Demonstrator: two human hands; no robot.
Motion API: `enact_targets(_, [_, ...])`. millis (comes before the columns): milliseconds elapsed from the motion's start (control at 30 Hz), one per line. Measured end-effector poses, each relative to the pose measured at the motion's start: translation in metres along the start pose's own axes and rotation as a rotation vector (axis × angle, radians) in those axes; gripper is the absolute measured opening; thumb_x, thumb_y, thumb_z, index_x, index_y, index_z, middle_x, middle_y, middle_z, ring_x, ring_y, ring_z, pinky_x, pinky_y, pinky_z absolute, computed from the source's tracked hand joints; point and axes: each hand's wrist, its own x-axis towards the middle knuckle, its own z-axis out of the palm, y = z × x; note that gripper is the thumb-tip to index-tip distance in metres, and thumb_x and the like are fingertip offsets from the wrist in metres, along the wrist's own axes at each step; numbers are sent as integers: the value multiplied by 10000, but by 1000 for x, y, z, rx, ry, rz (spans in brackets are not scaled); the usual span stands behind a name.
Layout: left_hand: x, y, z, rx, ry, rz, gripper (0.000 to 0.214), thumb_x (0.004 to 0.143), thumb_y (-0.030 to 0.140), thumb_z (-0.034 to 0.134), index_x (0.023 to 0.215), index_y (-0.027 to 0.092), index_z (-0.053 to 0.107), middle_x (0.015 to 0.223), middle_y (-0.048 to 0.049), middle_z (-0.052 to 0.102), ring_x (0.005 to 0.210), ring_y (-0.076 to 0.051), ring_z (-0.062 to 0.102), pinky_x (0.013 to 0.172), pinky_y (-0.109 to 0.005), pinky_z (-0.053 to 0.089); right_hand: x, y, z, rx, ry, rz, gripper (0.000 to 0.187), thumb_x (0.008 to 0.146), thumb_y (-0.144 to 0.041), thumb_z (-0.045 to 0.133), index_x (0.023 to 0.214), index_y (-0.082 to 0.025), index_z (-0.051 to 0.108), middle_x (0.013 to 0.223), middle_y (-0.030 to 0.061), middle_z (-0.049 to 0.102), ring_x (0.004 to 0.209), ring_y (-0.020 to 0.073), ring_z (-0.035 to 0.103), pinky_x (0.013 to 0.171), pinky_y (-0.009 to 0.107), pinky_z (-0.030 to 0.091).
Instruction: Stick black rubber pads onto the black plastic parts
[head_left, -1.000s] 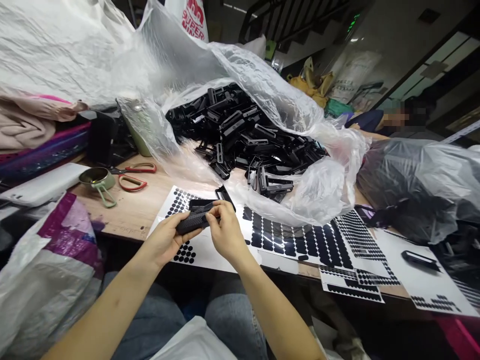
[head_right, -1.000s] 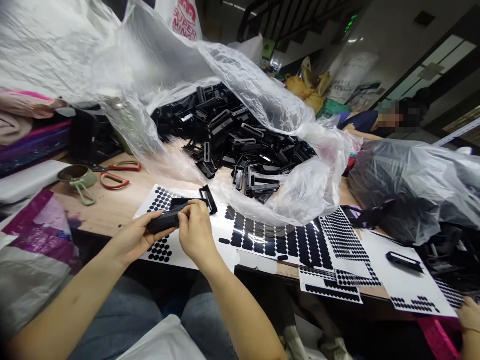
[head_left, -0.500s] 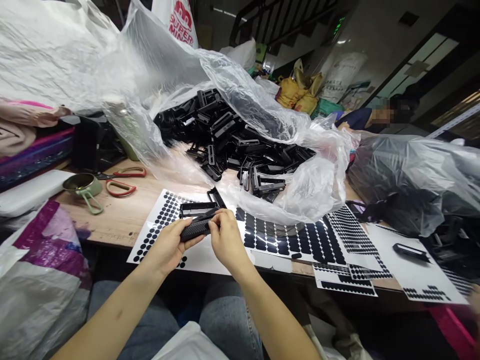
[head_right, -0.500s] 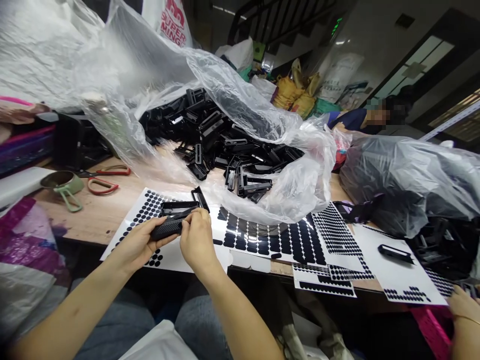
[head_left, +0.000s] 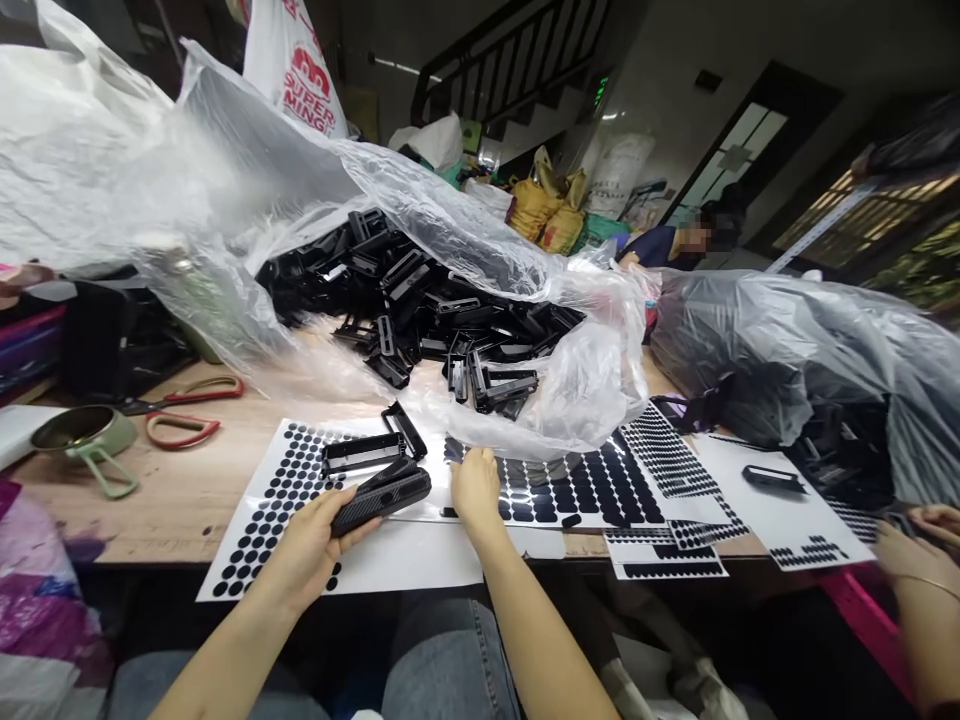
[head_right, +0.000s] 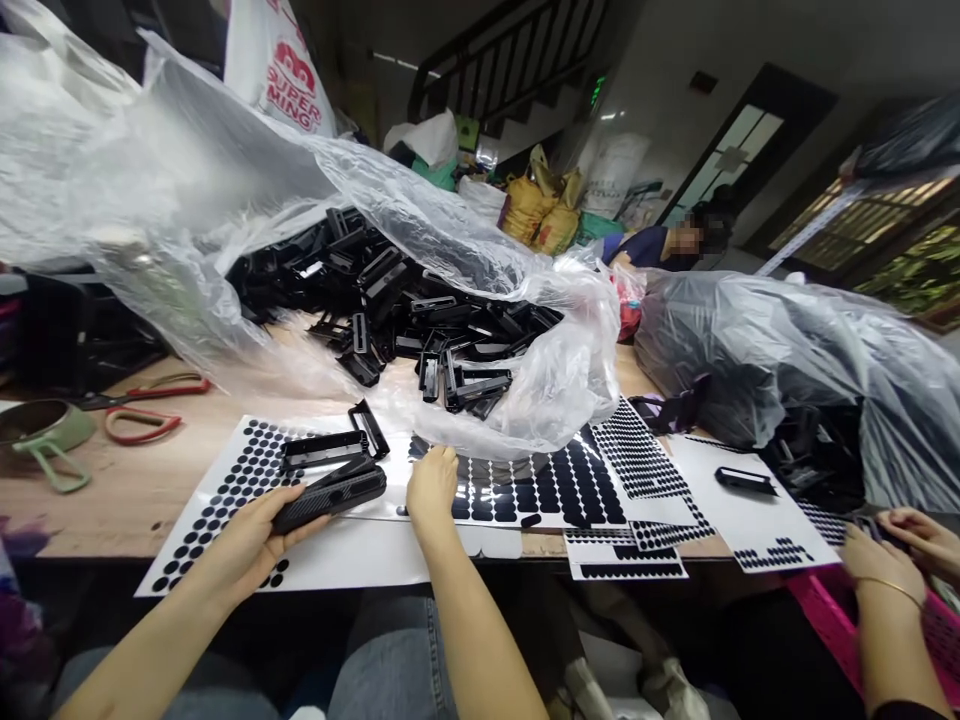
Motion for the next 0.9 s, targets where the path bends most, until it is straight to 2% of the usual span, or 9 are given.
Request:
enact_targets(233, [5,0,1,8,12,-5,112,802,113,555,754,91,653,876,-97,677,816,-201,660,694,-353,603,-1,-2,5,84,64,0,260,791,-141,502,1025,-45,562,1065,232,539,1009,327,532,826,409,423])
enact_targets(500, [6,2,2,0,20,-17,99,804,114,556,829,101,651,865,-91,685,807,-194,664,706,-367,601,2,0,8,183,108,4,238,765,-129,527,995,-87,567,1061,231,547,992,329,540,802,433,431])
enact_targets(633, [5,4,2,-8,18,-12,89,797,117,567,816,86,649,900,-105,681,838,-212,664,702,-357,602,3,-4,8,246,109,40,191,755,-73,484,921,-87,577,1039,243,556,973,323,543,801,442,420])
enact_targets(733, [2,8,4,5,25,-35,93,792,125,576,812,68,646,929,-130,678,848,-220,665,674,-315,604,-1,-3,-1,298,109,5,135,781,-97,458,842,-119,576,972,199,578,911,277,560,802,413,423])
enact_targets(800, [1,9,4,8,31,-45,94,791,122,572,798,63,645,924,-137,679,832,-216,668,653,-297,603,-7,-1,-11,469,88,-35,92,798,-176,472,775,-156,559,885,127,587,845,230,560,789,384,436])
enact_targets(833, [-1,10,5,7,29,-43,94,792,117,568,792,66,646,914,-131,680,819,-211,670,645,-296,603,-11,0,-16,611,36,-40,94,796,-222,489,746,-167,546,827,88,579,806,205,557,777,369,446])
enact_targets(900, [-3,9,6,7,6,-37,94,792,107,559,784,77,649,884,-112,681,796,-200,668,638,-306,604,-19,2,-27,925,-162,-7,130,758,-291,542,711,-170,533,741,25,543,740,159,545,756,343,465])
